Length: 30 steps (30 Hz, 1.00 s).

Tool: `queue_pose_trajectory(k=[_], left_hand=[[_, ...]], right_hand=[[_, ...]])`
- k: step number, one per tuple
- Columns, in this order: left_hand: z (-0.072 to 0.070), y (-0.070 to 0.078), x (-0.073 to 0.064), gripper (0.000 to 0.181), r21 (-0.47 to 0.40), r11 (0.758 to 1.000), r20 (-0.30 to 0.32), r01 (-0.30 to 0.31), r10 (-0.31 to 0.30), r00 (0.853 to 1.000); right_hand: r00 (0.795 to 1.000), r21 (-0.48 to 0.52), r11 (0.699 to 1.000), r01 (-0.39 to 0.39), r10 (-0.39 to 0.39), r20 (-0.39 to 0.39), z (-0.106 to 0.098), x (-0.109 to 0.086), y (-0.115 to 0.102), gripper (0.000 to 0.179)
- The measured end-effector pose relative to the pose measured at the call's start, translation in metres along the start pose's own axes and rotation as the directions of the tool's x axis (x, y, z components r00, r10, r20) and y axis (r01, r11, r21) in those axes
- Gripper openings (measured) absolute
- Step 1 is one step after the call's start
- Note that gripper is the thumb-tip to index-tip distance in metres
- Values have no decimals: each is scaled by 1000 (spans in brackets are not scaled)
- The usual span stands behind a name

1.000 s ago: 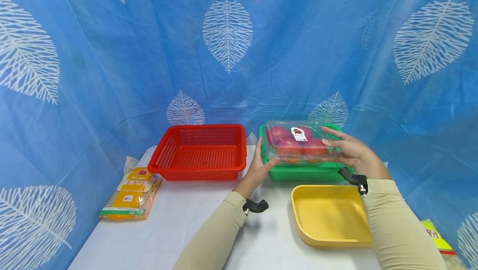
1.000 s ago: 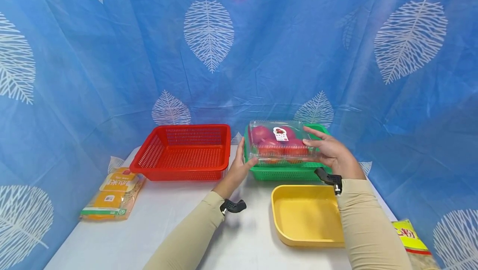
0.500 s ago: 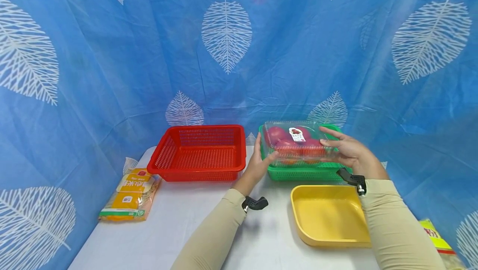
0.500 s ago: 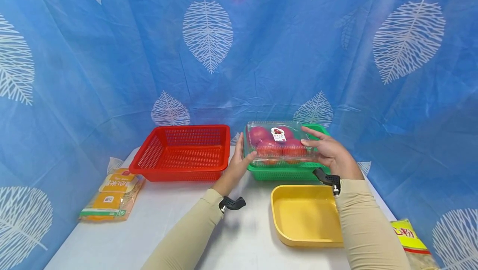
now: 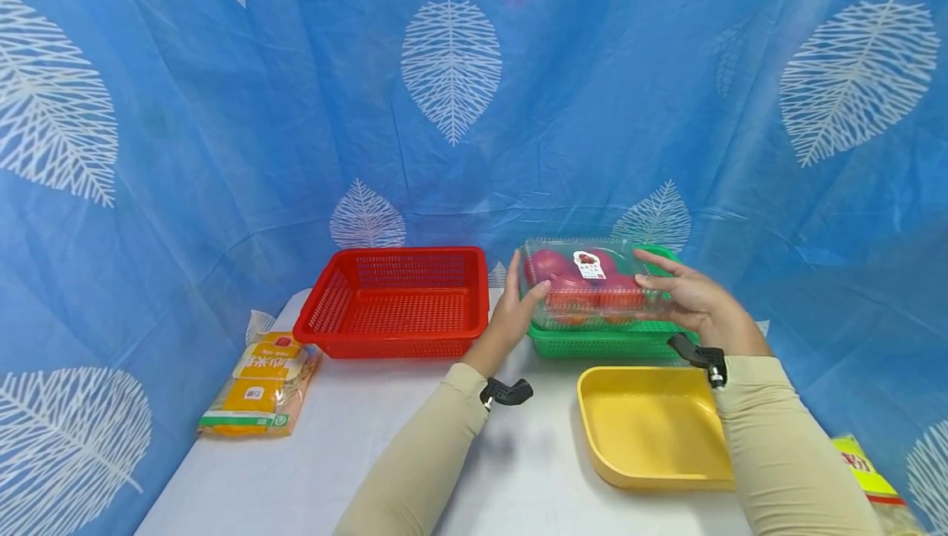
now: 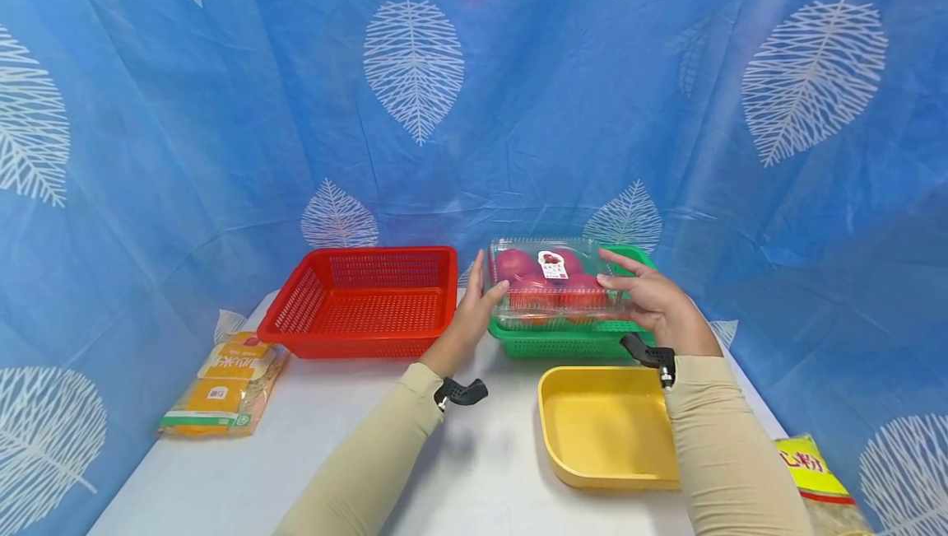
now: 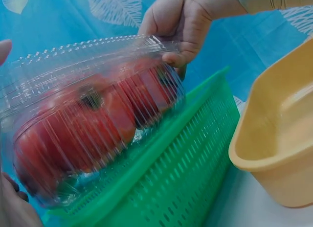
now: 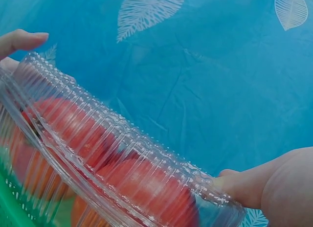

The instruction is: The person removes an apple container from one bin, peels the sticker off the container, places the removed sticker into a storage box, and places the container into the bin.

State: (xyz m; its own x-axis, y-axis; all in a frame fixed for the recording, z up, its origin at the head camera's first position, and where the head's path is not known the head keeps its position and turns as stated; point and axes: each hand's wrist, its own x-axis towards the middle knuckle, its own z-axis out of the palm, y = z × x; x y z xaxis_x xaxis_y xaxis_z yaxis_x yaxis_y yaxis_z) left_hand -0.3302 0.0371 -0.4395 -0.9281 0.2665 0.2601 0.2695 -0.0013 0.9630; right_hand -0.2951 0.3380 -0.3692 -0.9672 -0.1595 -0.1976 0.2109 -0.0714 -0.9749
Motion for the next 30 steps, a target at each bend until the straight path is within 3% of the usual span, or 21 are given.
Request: queue_pose_trajectory(k=[10, 30], left_hand=[[1, 11, 4, 86, 10, 1000, 15, -7, 7, 1000], [0, 25, 11, 70, -87, 996, 9, -15, 16, 1000]], right_hand=[[1000, -23, 1000, 5, -5, 18, 1, -1, -3, 76], [999, -25, 999, 35, -34, 15, 7, -7, -7, 77]])
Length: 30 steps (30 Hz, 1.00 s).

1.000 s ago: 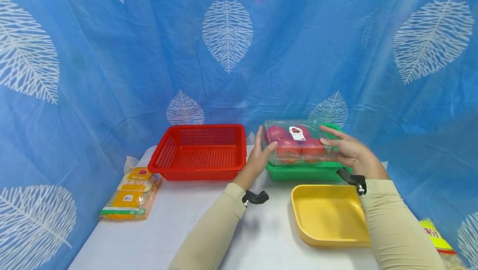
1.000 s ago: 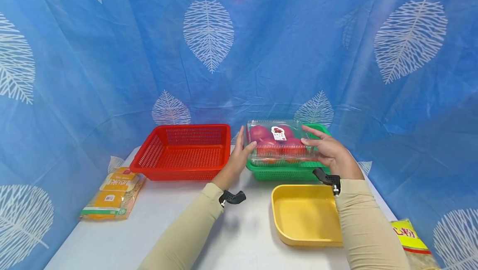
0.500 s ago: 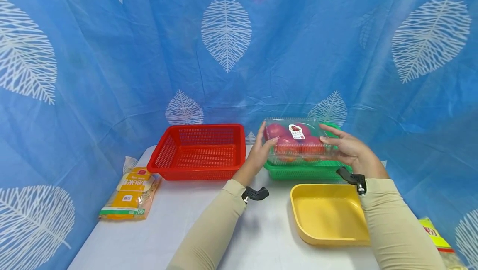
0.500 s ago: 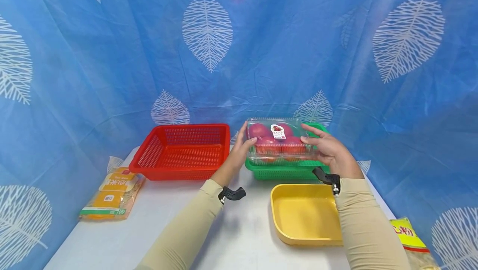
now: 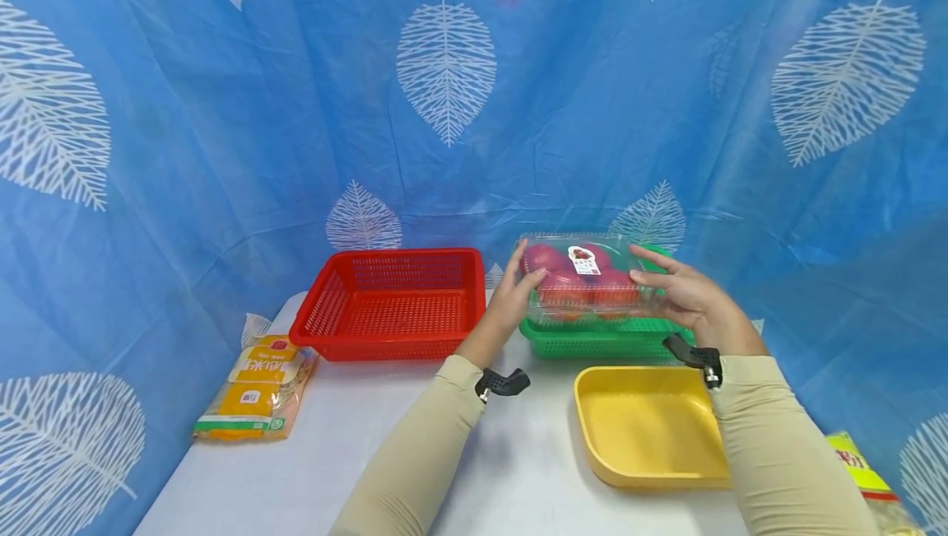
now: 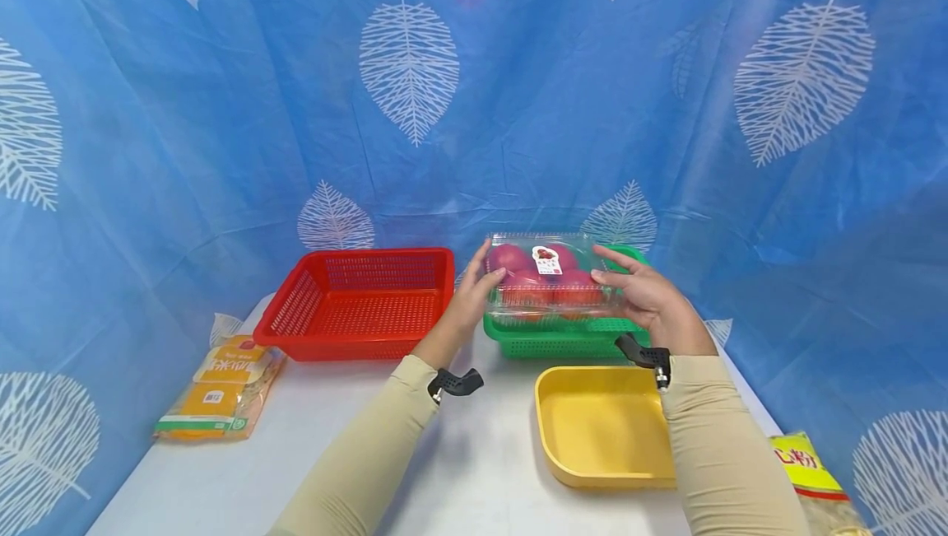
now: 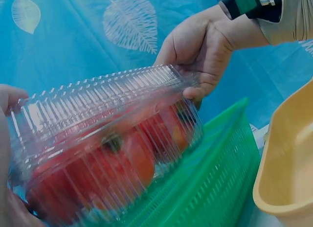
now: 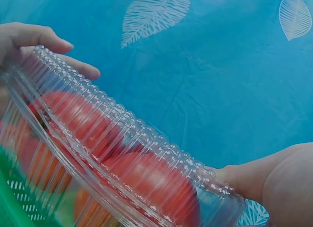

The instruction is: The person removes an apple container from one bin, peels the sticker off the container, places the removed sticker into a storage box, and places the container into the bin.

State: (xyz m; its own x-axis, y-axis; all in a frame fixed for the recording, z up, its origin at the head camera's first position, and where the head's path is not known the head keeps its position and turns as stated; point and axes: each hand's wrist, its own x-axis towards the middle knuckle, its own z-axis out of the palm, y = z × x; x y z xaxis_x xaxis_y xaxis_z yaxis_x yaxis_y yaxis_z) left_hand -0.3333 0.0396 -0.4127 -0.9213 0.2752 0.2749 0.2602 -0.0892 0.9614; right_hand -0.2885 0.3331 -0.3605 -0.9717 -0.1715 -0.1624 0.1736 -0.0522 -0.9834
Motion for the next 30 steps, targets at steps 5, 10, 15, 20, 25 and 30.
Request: queue_pose_trajectory(k=[5, 10, 15, 20, 25, 30], left_hand=[[3, 0, -1, 67, -35, 998, -44, 56, -57, 997], [4, -3, 0, 66, -34, 997, -71, 66, -68, 995], [5, -3, 1, 65, -79, 997, -92, 25, -32, 995], [4, -3, 1, 63, -125, 992, -116, 2, -16, 993], [4, -1, 1, 63, -120, 993, -115, 9, -23, 993], [6, -3, 0, 64, -119, 993, -121, 16, -30, 992]], right_hand=[[1000, -34, 999, 19, -19, 15, 2, -1, 3, 74], [1000, -53, 998, 28, -28, 13, 3, 0, 7, 73], [999, -93, 995, 33, -34, -5, 5, 3, 9, 75], [998, -204, 978, 42, -50, -34, 5, 6, 13, 76], [995, -293, 954, 65, -83, -51, 6, 9, 19, 74], [993, -280, 958, 68, -91, -72, 9, 11, 25, 72]])
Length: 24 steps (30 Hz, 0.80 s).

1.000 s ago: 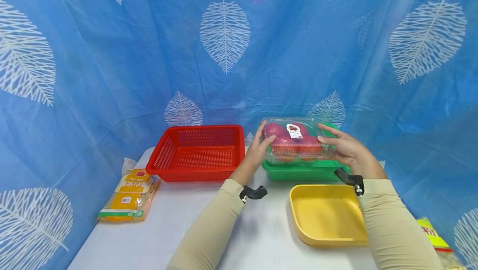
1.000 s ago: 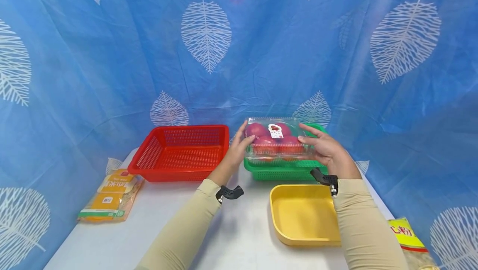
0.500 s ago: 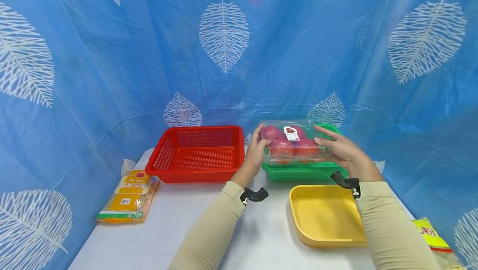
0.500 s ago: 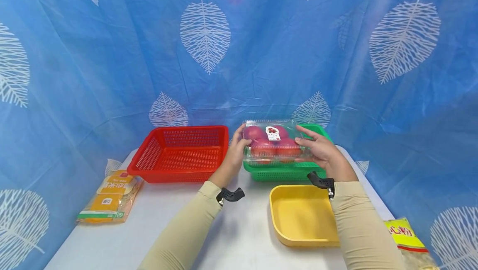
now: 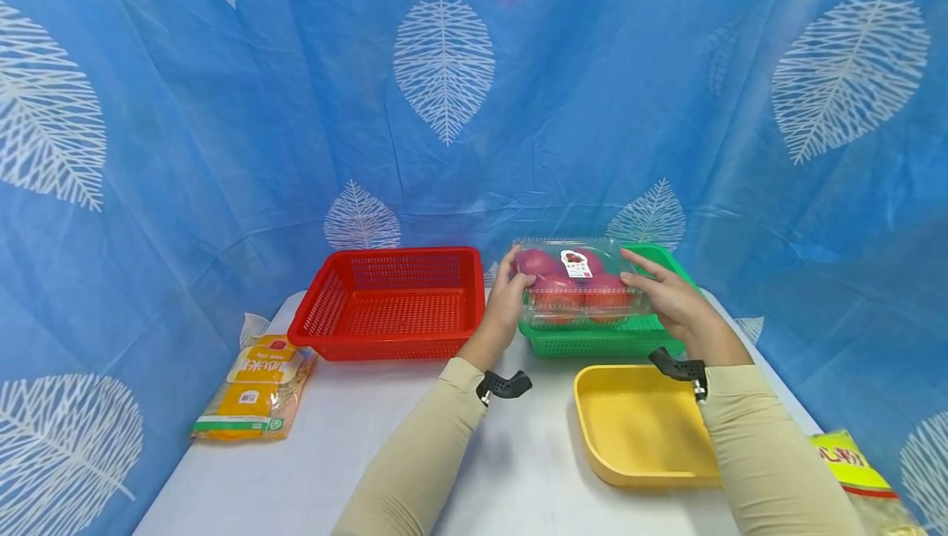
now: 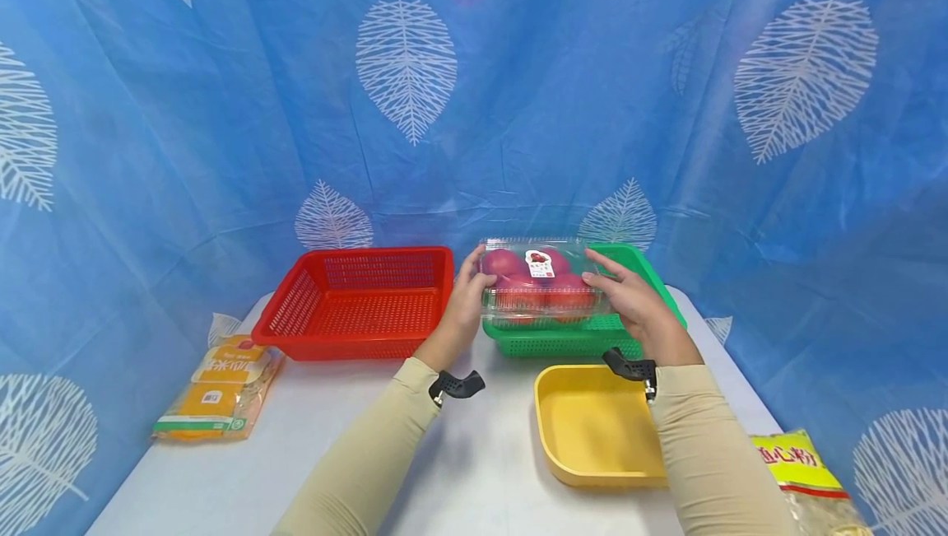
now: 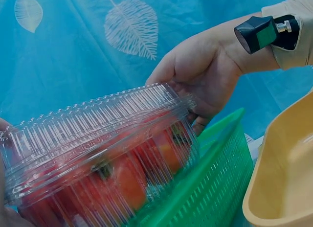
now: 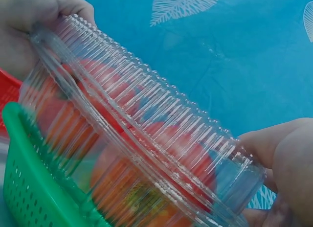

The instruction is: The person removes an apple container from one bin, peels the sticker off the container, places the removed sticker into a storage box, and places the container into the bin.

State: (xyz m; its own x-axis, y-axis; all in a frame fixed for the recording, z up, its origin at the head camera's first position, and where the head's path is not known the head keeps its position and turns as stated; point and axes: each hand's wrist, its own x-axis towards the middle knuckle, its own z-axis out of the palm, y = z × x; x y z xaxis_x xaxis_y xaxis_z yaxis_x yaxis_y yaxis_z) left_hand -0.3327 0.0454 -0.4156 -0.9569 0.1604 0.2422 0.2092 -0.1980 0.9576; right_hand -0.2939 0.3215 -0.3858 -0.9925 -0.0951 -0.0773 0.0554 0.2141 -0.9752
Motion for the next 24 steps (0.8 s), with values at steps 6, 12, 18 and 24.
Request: queue_pose_trajectory(k=[6, 12, 18, 24], left_hand=[[1, -1, 1, 66, 15, 1000, -5, -5, 5, 1000], [1, 0, 1, 66, 13, 1000, -1, -7, 7, 1000], [1, 2, 2, 66, 40, 999, -4, 2, -2, 1000], [2, 2, 1, 66, 42, 999, 2, 3, -3, 1000]], right_hand=[[1000, 43, 999, 12, -12, -4, 2, 0, 2, 71], [1000, 97, 995, 22, -21, -17, 5, 0, 3, 70], [999, 144, 989, 34, -29, -37, 7, -1, 3, 69], [997, 190, 980, 57, -48, -53, 8, -2, 4, 69]])
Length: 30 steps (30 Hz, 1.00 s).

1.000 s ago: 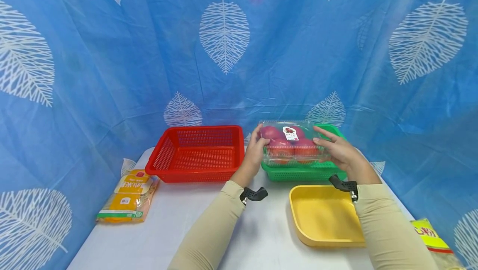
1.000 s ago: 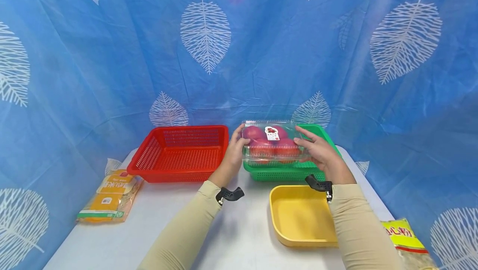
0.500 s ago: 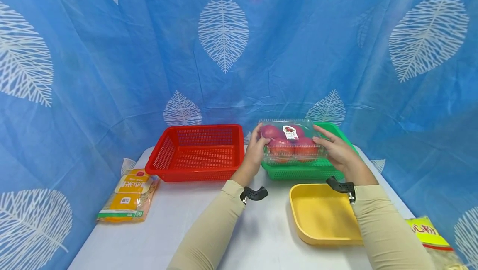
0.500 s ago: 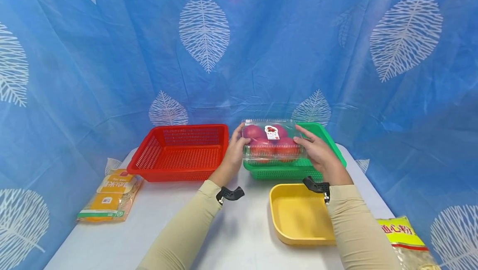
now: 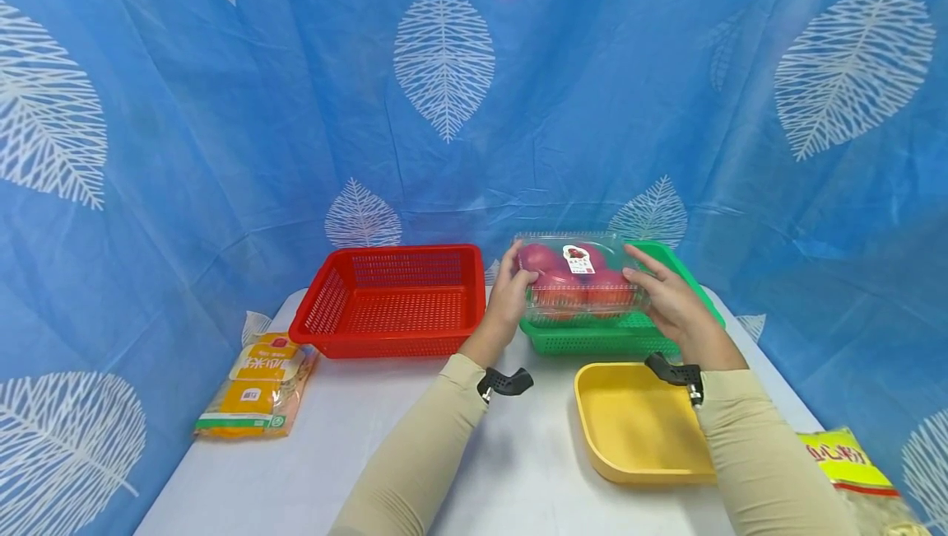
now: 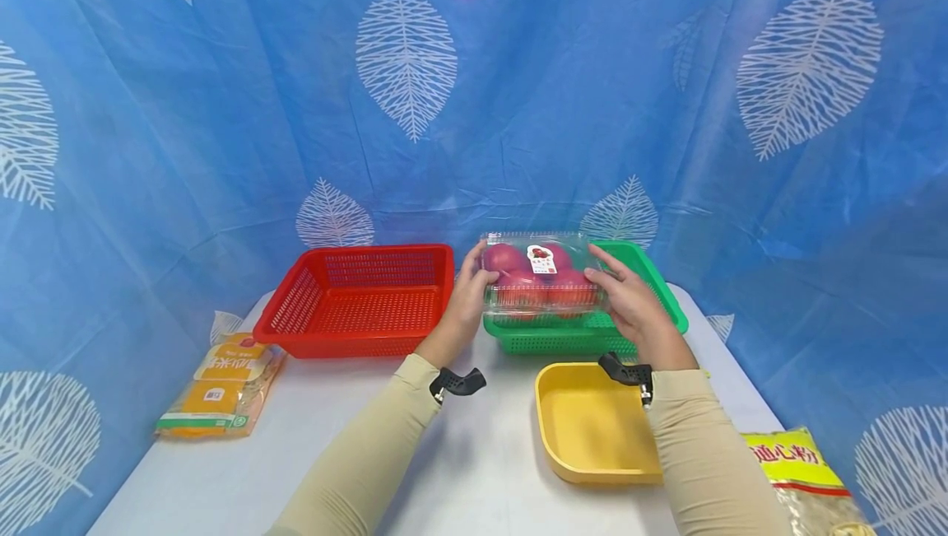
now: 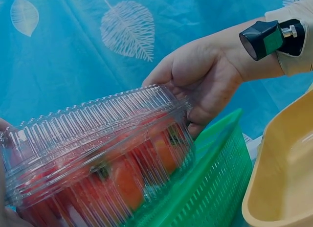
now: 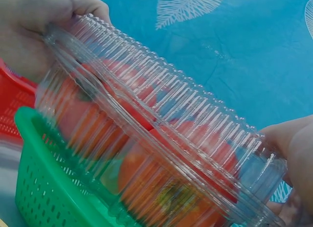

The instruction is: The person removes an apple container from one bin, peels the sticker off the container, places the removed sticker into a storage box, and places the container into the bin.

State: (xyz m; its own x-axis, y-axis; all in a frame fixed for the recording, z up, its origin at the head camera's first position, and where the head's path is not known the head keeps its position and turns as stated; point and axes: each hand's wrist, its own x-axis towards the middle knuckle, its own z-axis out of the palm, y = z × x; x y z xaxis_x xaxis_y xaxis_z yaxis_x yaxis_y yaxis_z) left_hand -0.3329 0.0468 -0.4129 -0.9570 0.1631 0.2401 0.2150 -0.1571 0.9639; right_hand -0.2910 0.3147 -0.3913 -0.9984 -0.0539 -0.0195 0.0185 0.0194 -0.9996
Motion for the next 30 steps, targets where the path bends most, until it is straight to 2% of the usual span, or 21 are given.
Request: queue_pose_trajectory(k=[5, 16, 20, 30], left_hand=[[1, 0, 0, 67, 4, 1000, -3, -4, 4, 1000], [-1, -1, -2, 66, 6, 1000, 1, -9, 9, 1000], [0, 0, -3, 67, -4, 1000, -4, -18, 18, 1000], [1, -1, -4, 65, -4, 1000, -21, 9, -9, 1000]], right_hand=[[1000, 43, 999, 14, -14, -13, 2, -1, 0, 68], [999, 66, 997, 31, -29, -39, 6, -3, 5, 65], [999, 63, 997, 38, -36, -40, 7, -3, 6, 65], [998, 38, 999, 25, -22, -66, 11, -7, 5, 63]])
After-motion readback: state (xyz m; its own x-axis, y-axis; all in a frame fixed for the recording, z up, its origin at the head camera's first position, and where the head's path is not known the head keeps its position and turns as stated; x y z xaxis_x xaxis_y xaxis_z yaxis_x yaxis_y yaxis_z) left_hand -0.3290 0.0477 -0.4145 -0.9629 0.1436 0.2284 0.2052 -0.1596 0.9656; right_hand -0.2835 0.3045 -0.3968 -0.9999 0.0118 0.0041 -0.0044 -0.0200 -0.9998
